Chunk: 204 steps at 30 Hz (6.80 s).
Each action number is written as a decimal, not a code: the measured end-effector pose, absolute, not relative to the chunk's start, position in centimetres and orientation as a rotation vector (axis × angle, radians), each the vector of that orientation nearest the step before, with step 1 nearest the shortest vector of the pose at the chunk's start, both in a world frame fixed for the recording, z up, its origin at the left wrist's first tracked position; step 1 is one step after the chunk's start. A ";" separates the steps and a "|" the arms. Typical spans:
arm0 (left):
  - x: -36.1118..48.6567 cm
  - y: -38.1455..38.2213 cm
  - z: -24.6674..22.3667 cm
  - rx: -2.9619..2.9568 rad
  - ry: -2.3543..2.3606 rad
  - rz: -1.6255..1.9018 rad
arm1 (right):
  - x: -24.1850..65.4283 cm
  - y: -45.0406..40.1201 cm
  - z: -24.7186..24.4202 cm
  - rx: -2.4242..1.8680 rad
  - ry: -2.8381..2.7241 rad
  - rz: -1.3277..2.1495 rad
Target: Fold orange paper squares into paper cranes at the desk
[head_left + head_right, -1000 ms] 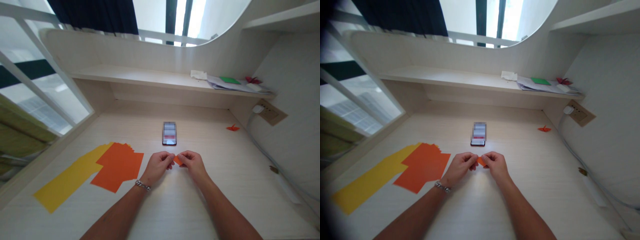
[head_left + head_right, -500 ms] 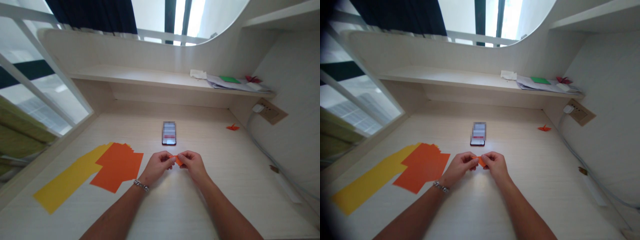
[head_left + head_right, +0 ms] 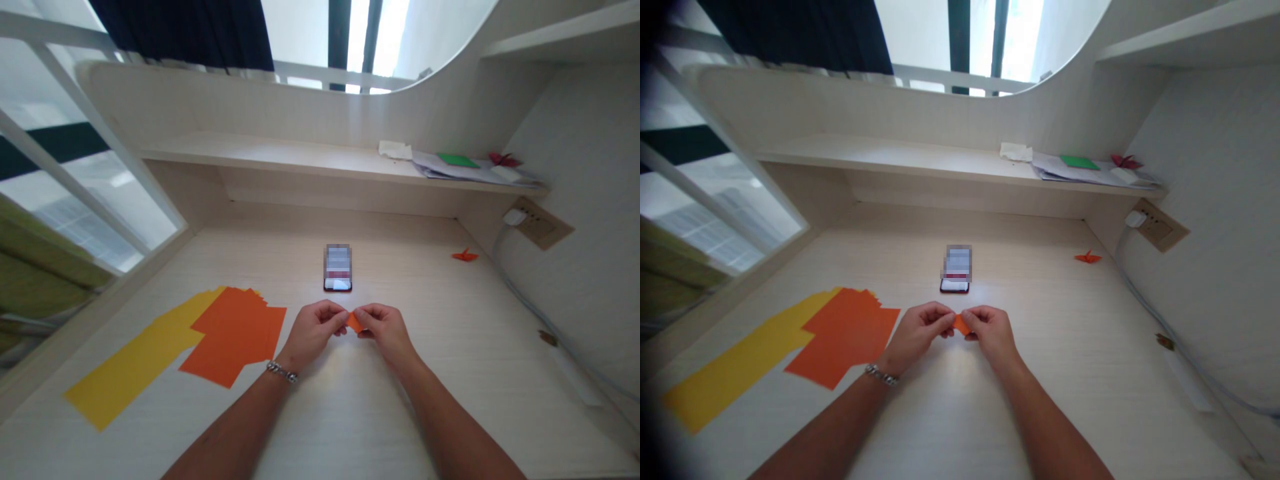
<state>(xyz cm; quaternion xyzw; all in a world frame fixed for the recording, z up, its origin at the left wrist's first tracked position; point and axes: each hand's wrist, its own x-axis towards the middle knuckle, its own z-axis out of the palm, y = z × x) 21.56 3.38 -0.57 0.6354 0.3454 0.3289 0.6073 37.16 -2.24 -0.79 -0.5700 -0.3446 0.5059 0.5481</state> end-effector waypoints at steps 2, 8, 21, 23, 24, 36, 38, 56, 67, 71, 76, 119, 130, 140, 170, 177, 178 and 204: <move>21.5 3.4 -0.5 1.467 0.839 0.803 | 37.3 -2.2 -0.8 -1.327 -0.840 1.218; 21.5 3.5 -0.2 1.415 0.863 0.872 | 37.5 -2.1 -1.1 -1.280 -0.840 1.193; 21.4 3.7 -0.7 1.422 0.810 0.888 | 37.5 -2.2 -1.3 -1.283 -0.973 1.080; 21.5 3.6 -0.5 1.404 0.823 0.885 | 37.4 -2.2 -1.4 -1.308 -0.993 1.072; 21.5 3.6 -0.5 1.394 0.830 0.881 | 37.4 -2.2 -1.4 -1.311 -1.005 1.073; 22.4 2.6 -1.0 1.138 0.756 0.893 | 36.9 -1.9 -1.9 -1.321 -0.928 0.958; 22.3 2.8 -1.0 1.145 0.793 0.926 | 36.9 -2.0 -1.8 -1.312 -0.939 0.965; 22.2 2.8 -0.6 1.294 0.784 0.979 | 36.8 -1.9 -1.6 -1.249 -0.844 0.997; 21.7 3.0 -0.3 1.495 0.856 0.979 | 36.9 -2.3 -0.4 -1.186 -0.775 1.156; 21.6 3.0 -0.1 1.565 0.846 0.946 | 37.0 -2.1 -0.8 -1.238 -0.751 1.164; 21.7 3.1 -0.6 1.358 0.794 0.922 | 37.0 -1.9 -1.3 -1.224 -0.769 1.109; 22.5 3.0 -1.7 1.348 0.811 1.022 | 36.2 -1.8 -1.9 -1.132 -0.757 1.125; 22.1 3.1 -1.4 1.331 0.846 0.990 | 36.3 -2.1 -1.4 -1.126 -0.743 1.092; 21.7 3.1 -0.5 1.438 0.861 0.933 | 36.8 -2.0 -1.2 -1.158 -0.715 1.214; 22.2 3.1 -1.3 1.309 0.749 0.831 | 36.7 -2.0 -1.8 -1.307 -0.945 1.095; 22.2 3.1 -1.1 1.299 0.843 0.911 | 36.6 -2.1 -1.8 -1.205 -0.938 1.154; 22.2 3.1 -1.0 1.266 0.836 0.908 | 36.7 -2.1 -1.8 -1.212 -0.928 1.149; 21.8 3.1 -0.9 1.345 0.834 0.926 | 37.5 -2.2 -1.1 -1.290 -1.066 0.962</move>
